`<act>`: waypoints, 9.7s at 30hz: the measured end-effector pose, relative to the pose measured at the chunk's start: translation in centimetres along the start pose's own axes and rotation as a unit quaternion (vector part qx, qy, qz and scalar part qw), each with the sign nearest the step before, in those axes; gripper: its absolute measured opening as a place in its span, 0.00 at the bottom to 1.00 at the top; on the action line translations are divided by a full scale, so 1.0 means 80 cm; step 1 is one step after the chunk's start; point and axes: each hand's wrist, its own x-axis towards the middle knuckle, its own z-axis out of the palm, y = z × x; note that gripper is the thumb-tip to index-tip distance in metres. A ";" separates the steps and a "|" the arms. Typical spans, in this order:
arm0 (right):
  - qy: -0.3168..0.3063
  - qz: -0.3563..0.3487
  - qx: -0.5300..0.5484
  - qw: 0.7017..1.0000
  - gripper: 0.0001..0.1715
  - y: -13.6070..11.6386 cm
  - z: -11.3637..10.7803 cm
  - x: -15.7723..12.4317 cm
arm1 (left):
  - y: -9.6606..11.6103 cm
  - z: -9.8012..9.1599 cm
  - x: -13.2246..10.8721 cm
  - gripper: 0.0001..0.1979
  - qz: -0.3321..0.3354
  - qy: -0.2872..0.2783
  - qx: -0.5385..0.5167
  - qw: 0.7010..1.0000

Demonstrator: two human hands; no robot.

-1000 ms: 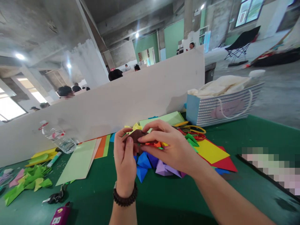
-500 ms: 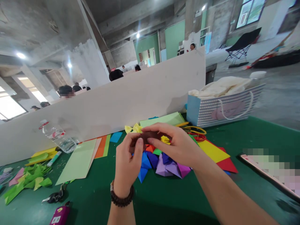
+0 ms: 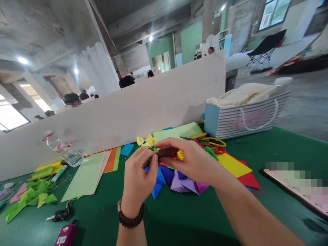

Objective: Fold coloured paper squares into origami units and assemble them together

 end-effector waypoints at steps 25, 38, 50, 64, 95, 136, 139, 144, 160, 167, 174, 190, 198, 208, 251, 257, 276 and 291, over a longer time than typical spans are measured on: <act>0.042 0.115 0.068 0.990 0.12 -0.002 -0.014 0.003 | -0.012 0.004 -0.001 0.16 -0.132 -0.053 -0.170 0.975; 0.095 0.093 0.084 0.988 0.15 0.008 -0.015 0.003 | -0.014 0.009 -0.002 0.20 -0.140 0.024 -0.313 0.939; 0.027 0.115 0.142 0.983 0.15 -0.005 -0.004 0.003 | -0.009 0.011 -0.010 0.14 -0.107 0.130 -0.308 0.937; 0.065 0.118 0.075 0.988 0.20 0.009 -0.005 -0.003 | -0.008 0.049 0.001 0.09 -0.142 0.050 -0.381 0.912; 0.171 0.027 0.063 0.983 0.03 0.027 0.016 -0.006 | -0.009 0.028 -0.004 0.15 -0.083 0.014 -0.392 0.916; 0.157 0.038 0.041 0.986 0.08 0.007 0.032 -0.005 | -0.002 0.051 0.000 0.11 -0.150 0.099 -0.520 0.835; 0.178 -0.001 0.026 0.984 0.07 0.015 0.030 -0.005 | 0.000 0.055 -0.001 0.11 -0.158 0.095 -0.550 0.814; 0.172 -0.073 0.004 0.982 0.08 0.030 0.027 -0.007 | 0.005 0.056 -0.001 0.09 -0.166 0.130 -0.547 0.810; 0.148 -0.122 0.006 0.981 0.16 0.029 0.021 -0.006 | 0.000 0.058 0.000 0.11 -0.130 0.158 -0.538 0.818; 0.156 -0.118 0.083 0.977 0.15 0.022 0.021 -0.005 | -0.002 0.055 -0.002 0.17 -0.026 0.148 -0.451 0.880; 0.148 -0.117 0.063 0.980 0.12 0.027 0.013 -0.008 | -0.012 0.049 -0.003 0.17 0.013 0.106 -0.383 0.918; 0.151 -0.163 -0.113 0.968 0.11 0.039 0.006 -0.007 | -0.019 0.028 0.002 0.07 -0.128 -0.011 -0.412 0.902; 0.192 -0.074 -0.110 0.972 0.12 0.041 0.020 -0.007 | -0.020 0.034 0.000 0.06 -0.106 0.050 -0.317 0.941; 0.097 0.042 -0.009 0.994 0.12 0.032 0.013 -0.003 | -0.014 0.046 -0.002 0.04 -0.091 0.131 -0.202 0.966; 0.181 0.103 0.193 0.959 0.14 0.039 0.017 0.003 | -0.006 0.030 0.000 0.11 -0.146 0.062 -0.448 0.880; 0.215 0.095 0.125 0.964 0.15 0.043 0.017 0.005 | -0.007 0.027 0.001 0.14 -0.173 0.010 -0.454 0.874; 0.180 -0.150 -0.218 0.948 0.07 0.029 0.023 -0.001 | -0.023 0.056 0.007 0.10 -0.182 0.029 -0.507 0.842; -0.290 0.068 -0.326 0.897 0.15 0.054 0.013 -0.054 | -0.036 0.034 0.014 0.05 -0.116 0.208 -0.475 0.847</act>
